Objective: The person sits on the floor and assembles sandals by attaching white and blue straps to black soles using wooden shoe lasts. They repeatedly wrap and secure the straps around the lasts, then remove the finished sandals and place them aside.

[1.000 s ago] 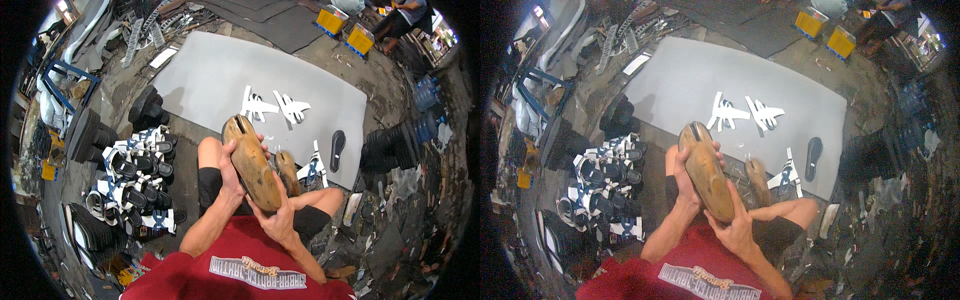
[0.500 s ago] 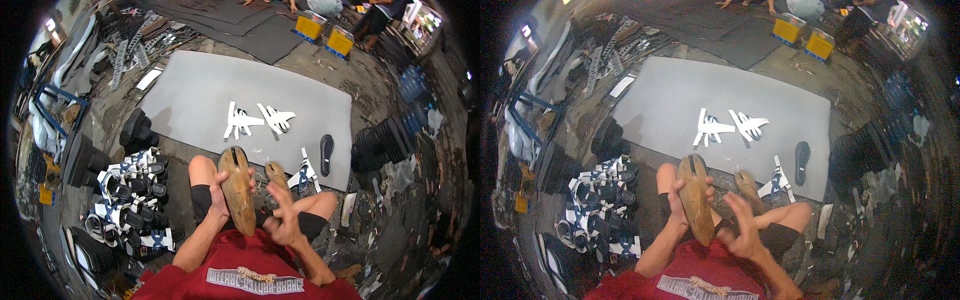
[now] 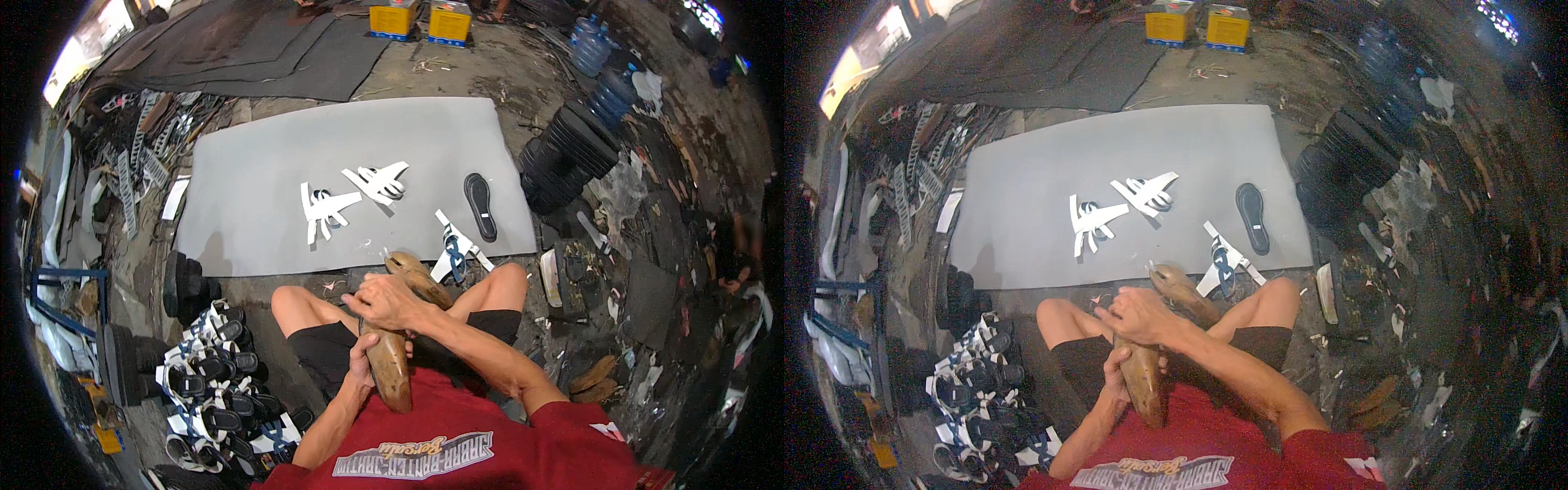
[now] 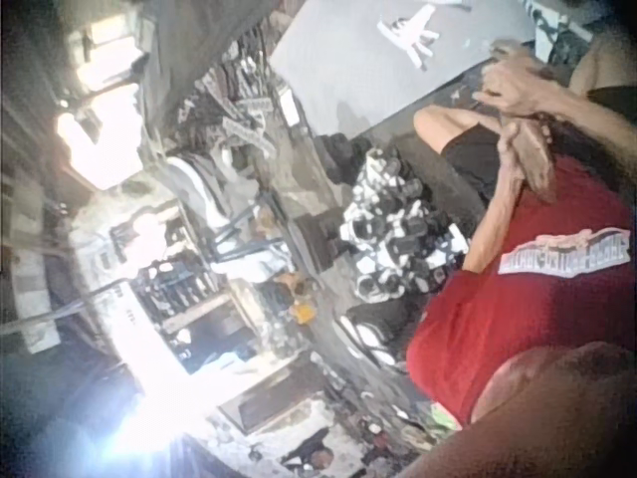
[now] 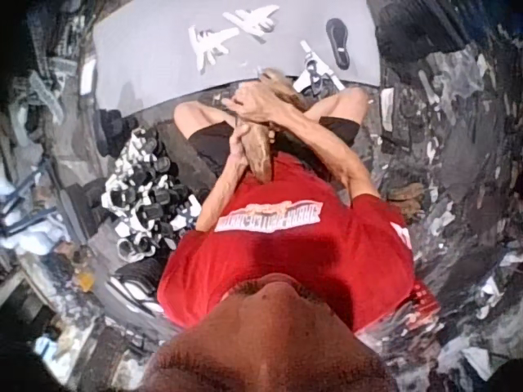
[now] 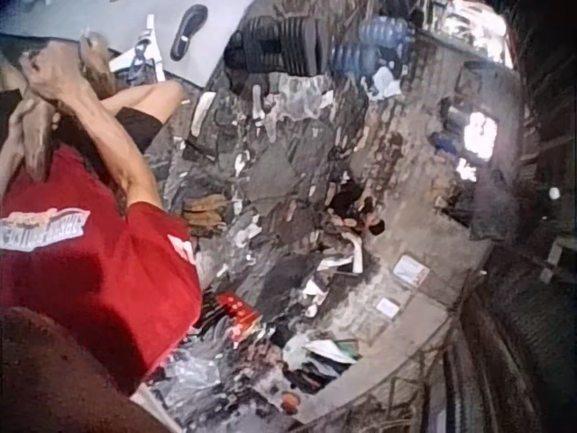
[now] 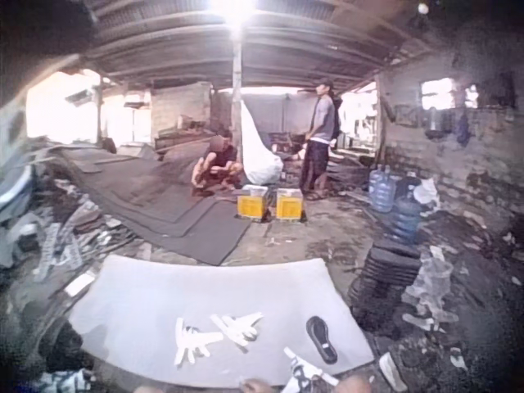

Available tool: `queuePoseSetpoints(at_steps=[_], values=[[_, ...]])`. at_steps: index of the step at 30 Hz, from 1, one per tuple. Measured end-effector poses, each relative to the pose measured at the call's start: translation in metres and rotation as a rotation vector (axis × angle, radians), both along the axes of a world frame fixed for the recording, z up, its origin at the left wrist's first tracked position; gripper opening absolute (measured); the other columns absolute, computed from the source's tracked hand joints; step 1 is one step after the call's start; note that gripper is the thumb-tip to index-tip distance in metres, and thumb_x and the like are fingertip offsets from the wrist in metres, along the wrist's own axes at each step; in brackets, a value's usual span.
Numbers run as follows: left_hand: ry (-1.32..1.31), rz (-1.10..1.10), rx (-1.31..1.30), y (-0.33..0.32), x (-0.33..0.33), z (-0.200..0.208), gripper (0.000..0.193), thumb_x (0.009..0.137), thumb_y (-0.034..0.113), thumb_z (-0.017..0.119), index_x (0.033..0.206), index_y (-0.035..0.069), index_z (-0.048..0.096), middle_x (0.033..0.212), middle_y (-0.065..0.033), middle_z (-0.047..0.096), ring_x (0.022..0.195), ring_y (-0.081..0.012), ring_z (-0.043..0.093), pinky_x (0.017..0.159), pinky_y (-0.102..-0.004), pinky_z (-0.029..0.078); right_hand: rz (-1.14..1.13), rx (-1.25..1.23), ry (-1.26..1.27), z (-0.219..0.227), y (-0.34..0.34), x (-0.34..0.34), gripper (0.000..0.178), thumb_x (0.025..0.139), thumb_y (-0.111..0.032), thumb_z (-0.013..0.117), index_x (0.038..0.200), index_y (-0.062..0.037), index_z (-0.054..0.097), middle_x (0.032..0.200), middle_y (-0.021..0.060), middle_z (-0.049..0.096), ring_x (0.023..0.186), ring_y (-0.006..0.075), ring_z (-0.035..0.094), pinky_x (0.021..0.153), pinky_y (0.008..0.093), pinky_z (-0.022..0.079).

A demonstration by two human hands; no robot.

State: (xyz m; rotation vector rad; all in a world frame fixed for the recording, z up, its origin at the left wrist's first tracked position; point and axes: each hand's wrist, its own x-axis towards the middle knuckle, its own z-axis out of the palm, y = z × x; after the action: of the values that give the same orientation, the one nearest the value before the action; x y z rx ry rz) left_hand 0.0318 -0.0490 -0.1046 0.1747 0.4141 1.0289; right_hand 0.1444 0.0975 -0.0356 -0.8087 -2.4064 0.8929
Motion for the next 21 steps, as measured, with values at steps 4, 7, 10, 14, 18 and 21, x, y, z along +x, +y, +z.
queuePoseSetpoints(at_steps=[4,7,10,14,18,21], values=[[0.13,0.145,-0.078,-0.011,0.002,0.025,0.069,0.095,0.042,0.069,0.142,-0.007,0.054,0.122,-0.0213,0.072,0.107,-0.0312,0.074,0.094,-0.044,0.062,-0.008,-0.007,-0.069,-0.005,-0.004,-0.012,0.061,0.104,-0.043,0.06,0.065,0.0016,0.075,0.064,0.0251,0.066,0.064,0.0432,0.066,0.066,0.0511,0.054],[0.354,0.211,-0.203,-0.014,-0.01,0.021,0.059,0.099,0.033,0.069,0.142,-0.004,0.052,0.131,-0.0166,0.069,0.109,-0.0259,0.073,0.095,-0.0429,0.062,0.007,-0.002,-0.082,-0.005,0.003,-0.012,0.065,0.103,-0.047,0.061,0.064,0.0028,0.074,0.058,0.0278,0.061,0.053,0.046,0.062,0.058,0.0516,0.053],[0.785,0.271,-0.061,-0.02,-0.027,0.031,0.052,0.102,0.028,0.068,0.141,-0.001,0.05,0.138,-0.0141,0.064,0.114,-0.0215,0.07,0.097,-0.0405,0.06,-0.017,-0.013,-0.08,-0.005,0.005,-0.01,0.067,0.101,-0.05,0.062,0.064,0.0047,0.073,0.057,0.0293,0.06,0.052,0.0472,0.062,0.057,0.052,0.053],[1.152,-0.063,0.088,-0.055,-0.007,0.093,0.082,0.084,0.018,0.094,0.144,-0.002,0.042,0.137,-0.0164,0.061,0.128,-0.0246,0.063,0.106,-0.0364,0.055,-0.023,-0.044,-0.126,-0.009,0.01,-0.012,0.069,0.1,-0.052,0.062,0.064,0.0061,0.072,0.057,0.03,0.059,0.054,0.0484,0.063,0.059,0.0532,0.054],[1.118,0.052,-0.114,-0.046,0.004,0.109,0.092,0.077,0.019,0.1,0.143,-0.006,0.042,0.138,-0.0202,0.061,0.127,-0.0259,0.063,0.11,-0.0382,0.053,-0.056,-0.108,-0.087,-0.008,0.009,-0.024,0.071,0.104,-0.053,0.06,0.066,0.0061,0.072,0.063,0.0302,0.063,0.06,0.0493,0.066,0.061,0.0544,0.055],[0.979,0.215,-0.213,-0.05,-0.011,0.087,0.088,0.077,0.015,0.099,0.143,-0.007,0.045,0.136,-0.0207,0.063,0.125,-0.0267,0.065,0.108,-0.0375,0.055,-0.136,-0.127,-0.147,-0.005,0.032,-0.012,0.048,0.108,-0.044,0.058,0.12,-0.0001,0.072,0.118,0.0276,0.072,0.117,0.0435,0.067,0.097,0.0538,0.054]])
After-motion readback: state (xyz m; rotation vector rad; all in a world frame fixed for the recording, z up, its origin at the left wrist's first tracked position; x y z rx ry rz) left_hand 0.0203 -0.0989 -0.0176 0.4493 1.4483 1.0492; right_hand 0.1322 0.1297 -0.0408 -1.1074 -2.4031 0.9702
